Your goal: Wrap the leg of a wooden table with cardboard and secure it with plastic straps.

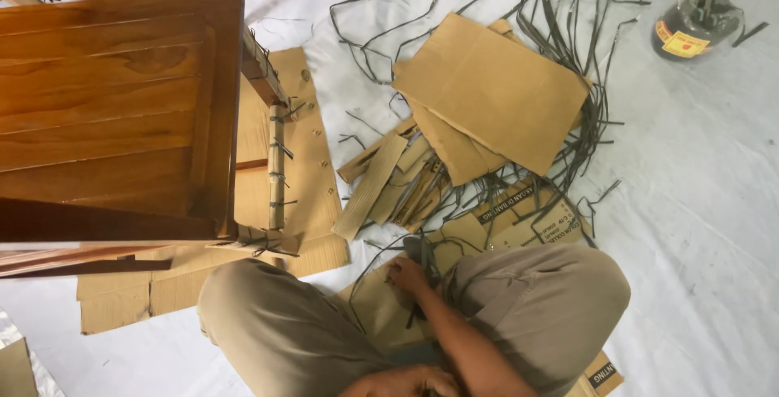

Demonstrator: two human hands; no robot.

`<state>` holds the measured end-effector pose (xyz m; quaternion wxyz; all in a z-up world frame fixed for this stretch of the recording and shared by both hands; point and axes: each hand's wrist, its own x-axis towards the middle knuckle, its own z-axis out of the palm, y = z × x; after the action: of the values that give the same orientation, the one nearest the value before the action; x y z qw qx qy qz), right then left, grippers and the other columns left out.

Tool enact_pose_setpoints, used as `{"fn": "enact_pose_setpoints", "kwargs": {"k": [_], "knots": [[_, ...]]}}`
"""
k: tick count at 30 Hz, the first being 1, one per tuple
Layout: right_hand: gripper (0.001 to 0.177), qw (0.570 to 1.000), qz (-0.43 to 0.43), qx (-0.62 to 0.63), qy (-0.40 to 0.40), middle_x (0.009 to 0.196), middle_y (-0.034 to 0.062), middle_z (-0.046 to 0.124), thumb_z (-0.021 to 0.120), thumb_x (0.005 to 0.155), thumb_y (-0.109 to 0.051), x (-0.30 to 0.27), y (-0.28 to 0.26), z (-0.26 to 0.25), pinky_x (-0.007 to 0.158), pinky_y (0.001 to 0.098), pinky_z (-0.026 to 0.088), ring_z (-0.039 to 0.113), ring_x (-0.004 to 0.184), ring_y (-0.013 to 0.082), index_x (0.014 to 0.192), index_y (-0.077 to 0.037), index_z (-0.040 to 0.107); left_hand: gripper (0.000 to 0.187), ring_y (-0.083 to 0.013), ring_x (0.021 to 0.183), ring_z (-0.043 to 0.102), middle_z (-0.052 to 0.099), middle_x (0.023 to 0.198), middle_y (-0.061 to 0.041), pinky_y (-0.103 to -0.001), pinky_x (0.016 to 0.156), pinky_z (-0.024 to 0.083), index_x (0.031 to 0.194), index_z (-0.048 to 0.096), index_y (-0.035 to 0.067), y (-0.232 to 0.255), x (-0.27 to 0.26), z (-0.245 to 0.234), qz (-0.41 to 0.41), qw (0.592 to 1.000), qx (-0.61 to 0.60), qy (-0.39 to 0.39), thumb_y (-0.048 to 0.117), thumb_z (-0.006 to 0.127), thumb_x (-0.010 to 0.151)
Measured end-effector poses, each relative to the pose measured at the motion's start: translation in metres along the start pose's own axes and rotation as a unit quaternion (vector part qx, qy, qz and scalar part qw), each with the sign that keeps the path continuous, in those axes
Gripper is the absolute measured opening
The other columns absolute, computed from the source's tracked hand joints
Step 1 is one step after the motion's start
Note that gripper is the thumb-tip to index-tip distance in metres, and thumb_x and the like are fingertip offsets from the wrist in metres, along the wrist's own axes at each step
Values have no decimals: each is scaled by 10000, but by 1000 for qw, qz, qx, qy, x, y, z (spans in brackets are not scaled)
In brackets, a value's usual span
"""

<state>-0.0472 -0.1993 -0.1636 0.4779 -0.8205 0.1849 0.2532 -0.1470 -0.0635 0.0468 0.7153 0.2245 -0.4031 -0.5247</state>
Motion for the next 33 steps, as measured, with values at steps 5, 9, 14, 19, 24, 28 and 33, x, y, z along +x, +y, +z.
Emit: {"fn": "enact_pose_setpoints", "kwargs": {"k": [5, 9, 14, 19, 24, 28, 33], "knots": [[316, 1000, -7, 5, 10, 889, 93, 776, 613, 870, -379, -9, -8, -3, 868, 451, 590, 744, 970, 337, 1082, -206, 771, 172, -221, 1093, 672, 724, 1113, 35, -389, 987, 515, 1115, 742, 303, 85, 43, 17, -323, 916, 220, 91, 354, 716, 952], [307, 998, -34, 12, 49, 1040, 160, 756, 604, 878, -353, 3, 1, -6, 912, 490, 572, 702, 1037, 421, 1086, -220, 786, 195, -129, 953, 730, 740, 963, 168, -305, 903, 574, 971, 737, 494, 77, 59, -11, -389, 834, 391, 16, 314, 695, 907], [209, 991, 43, 101, 72, 887, 36, 768, 598, 931, -245, -12, -23, -10, 754, 363, 597, 758, 799, 195, 1041, -187, 766, 278, -315, 1009, 710, 762, 1087, -74, -511, 962, 468, 1147, 743, 190, 121, 101, -67, -308, 800, 510, 66, 244, 643, 894], [242, 996, 37, 66, 49, 945, 63, 759, 634, 922, -293, -39, -48, -10, 781, 386, 591, 766, 845, 206, 1088, -158, 746, 240, -364, 1090, 700, 774, 1111, -23, -526, 964, 542, 1102, 777, 320, 93, 99, -167, -245, 778, 470, 338, 419, 693, 900], [321, 998, -19, 58, 33, 1090, 121, 753, 656, 899, -314, -42, -38, -2, 934, 455, 559, 707, 1112, 324, 1172, -174, 751, 286, -316, 1117, 715, 763, 1151, -47, -473, 929, 578, 1155, 740, 361, 25, 10, -295, -405, 566, 525, 489, 444, 697, 885], [315, 999, 31, -15, 32, 1069, 79, 773, 669, 868, -384, -29, -20, -5, 931, 459, 574, 710, 1104, 330, 1150, -272, 756, 355, -281, 1466, 418, 443, 1587, 38, -496, 1065, 506, 1244, 701, 483, 15, -42, -311, -477, 533, 518, 469, 536, 655, 896], [319, 996, 60, 53, 35, 946, 135, 782, 649, 879, -302, -45, -34, -20, 864, 455, 580, 741, 1008, 329, 1148, -180, 768, 475, -381, 1574, 90, 81, 1717, -68, -587, 1126, 411, 1364, 605, 514, 4, -57, -296, -545, 526, 475, 449, 562, 640, 893]]}}
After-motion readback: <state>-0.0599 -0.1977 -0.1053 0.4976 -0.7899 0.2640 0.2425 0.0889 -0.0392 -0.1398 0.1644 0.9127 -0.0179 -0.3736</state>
